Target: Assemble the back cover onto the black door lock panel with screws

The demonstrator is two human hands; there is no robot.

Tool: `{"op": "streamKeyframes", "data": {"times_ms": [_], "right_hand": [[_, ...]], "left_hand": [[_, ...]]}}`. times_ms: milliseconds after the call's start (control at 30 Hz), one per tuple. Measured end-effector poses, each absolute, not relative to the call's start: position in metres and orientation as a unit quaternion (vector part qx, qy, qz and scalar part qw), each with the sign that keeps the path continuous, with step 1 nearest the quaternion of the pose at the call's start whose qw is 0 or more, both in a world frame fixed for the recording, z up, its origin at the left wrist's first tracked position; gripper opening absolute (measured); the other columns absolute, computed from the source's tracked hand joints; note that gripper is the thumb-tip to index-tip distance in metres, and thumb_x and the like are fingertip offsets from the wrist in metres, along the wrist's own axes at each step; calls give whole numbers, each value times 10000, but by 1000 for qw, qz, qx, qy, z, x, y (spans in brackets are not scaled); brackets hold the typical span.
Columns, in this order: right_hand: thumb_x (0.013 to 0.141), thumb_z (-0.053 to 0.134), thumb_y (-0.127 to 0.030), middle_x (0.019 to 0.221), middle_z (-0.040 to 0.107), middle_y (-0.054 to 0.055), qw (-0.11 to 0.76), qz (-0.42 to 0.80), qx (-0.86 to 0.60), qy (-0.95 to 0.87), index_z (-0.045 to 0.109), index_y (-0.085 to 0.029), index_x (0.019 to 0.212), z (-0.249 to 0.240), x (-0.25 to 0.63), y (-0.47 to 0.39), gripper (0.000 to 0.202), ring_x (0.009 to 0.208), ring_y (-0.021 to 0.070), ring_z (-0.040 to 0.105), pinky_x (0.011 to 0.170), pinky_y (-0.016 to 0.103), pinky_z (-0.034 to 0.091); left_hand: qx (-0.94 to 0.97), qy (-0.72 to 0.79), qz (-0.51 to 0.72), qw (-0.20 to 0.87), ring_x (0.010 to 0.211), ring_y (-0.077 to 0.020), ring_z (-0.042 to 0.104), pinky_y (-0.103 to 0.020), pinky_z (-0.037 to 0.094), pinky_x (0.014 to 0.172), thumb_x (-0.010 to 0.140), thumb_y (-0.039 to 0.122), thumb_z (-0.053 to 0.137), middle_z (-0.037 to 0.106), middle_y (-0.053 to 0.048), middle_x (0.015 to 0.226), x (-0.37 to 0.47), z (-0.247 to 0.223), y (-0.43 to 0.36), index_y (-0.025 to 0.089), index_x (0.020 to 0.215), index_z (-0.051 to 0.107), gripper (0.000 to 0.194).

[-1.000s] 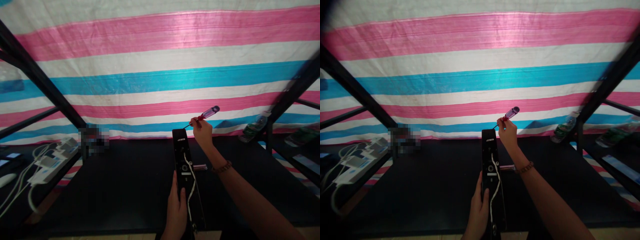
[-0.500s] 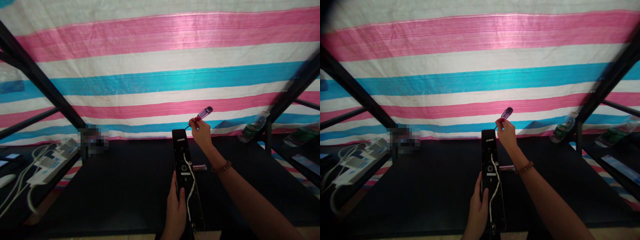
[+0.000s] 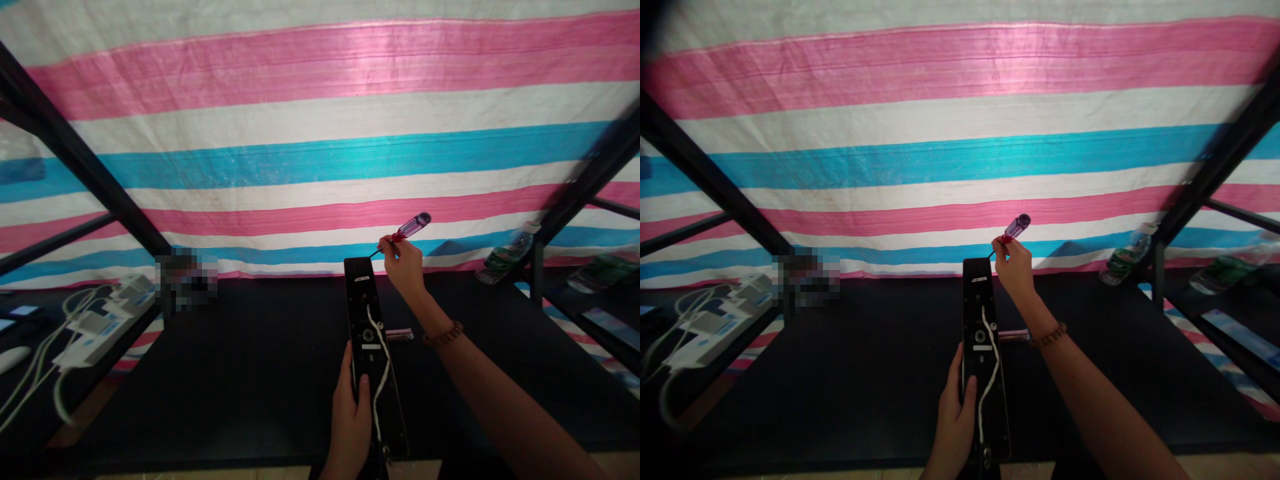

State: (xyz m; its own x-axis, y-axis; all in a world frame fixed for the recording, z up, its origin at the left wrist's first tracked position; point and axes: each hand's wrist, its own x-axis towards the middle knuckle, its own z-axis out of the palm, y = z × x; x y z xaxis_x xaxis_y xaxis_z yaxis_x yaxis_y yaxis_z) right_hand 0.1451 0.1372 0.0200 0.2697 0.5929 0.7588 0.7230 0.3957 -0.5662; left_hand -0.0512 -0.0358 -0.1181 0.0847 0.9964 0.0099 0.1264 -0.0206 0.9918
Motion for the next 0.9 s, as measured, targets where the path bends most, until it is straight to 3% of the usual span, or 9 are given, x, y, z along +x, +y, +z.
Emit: {"op": "streamKeyframes", "data": {"times_ms": [200,300,400,600,767,900], "right_hand": [[934,619,-442,798,759,59,676,47,-508,-531,681,-197,873,30,137,116,260,735,221,739,754,383,590],[889,704,-461,786,749,30,763,171,-445,-437,691,-193,874,34,127,88,269,732,200,746,756,378,624],[816,805,-438,792,743,9,803,300,-383,-345,703,-189,849,32,115,56,271,720,177,749,741,349,639],[771,863,-402,796,759,14,799,411,-369,-239,725,-191,841,12,93,7,262,770,189,775,747,311,646],[767,863,-421,801,769,27,781,442,-390,-206,740,-198,867,-11,88,-12,274,769,206,777,742,331,653],[755,870,-416,816,774,28,774,457,-398,-183,740,-195,856,-26,88,-20,276,779,189,772,770,309,647]], "left_hand": [[546,507,454,488,1487,-261,418,-472,311,1245,1003,449,468,465,-115,1592,-52,-121,-38,222,1527,446,571],[517,518,507,456,1414,-290,512,-467,413,1182,962,495,545,512,-141,1551,-57,-109,-33,224,1422,573,535],[485,512,551,446,1198,-272,676,-413,551,1030,932,522,596,664,-162,1369,-64,-76,-22,202,1294,672,489],[462,466,583,478,853,-203,760,-340,635,822,824,445,746,794,-119,1077,-68,-16,-2,179,1156,751,425],[479,494,564,457,702,-202,748,-312,638,686,781,451,765,796,-87,799,-69,-21,1,152,938,805,339],[507,497,532,461,701,-205,741,-311,625,688,759,435,774,792,-83,786,-74,-33,1,151,893,801,315]]}}
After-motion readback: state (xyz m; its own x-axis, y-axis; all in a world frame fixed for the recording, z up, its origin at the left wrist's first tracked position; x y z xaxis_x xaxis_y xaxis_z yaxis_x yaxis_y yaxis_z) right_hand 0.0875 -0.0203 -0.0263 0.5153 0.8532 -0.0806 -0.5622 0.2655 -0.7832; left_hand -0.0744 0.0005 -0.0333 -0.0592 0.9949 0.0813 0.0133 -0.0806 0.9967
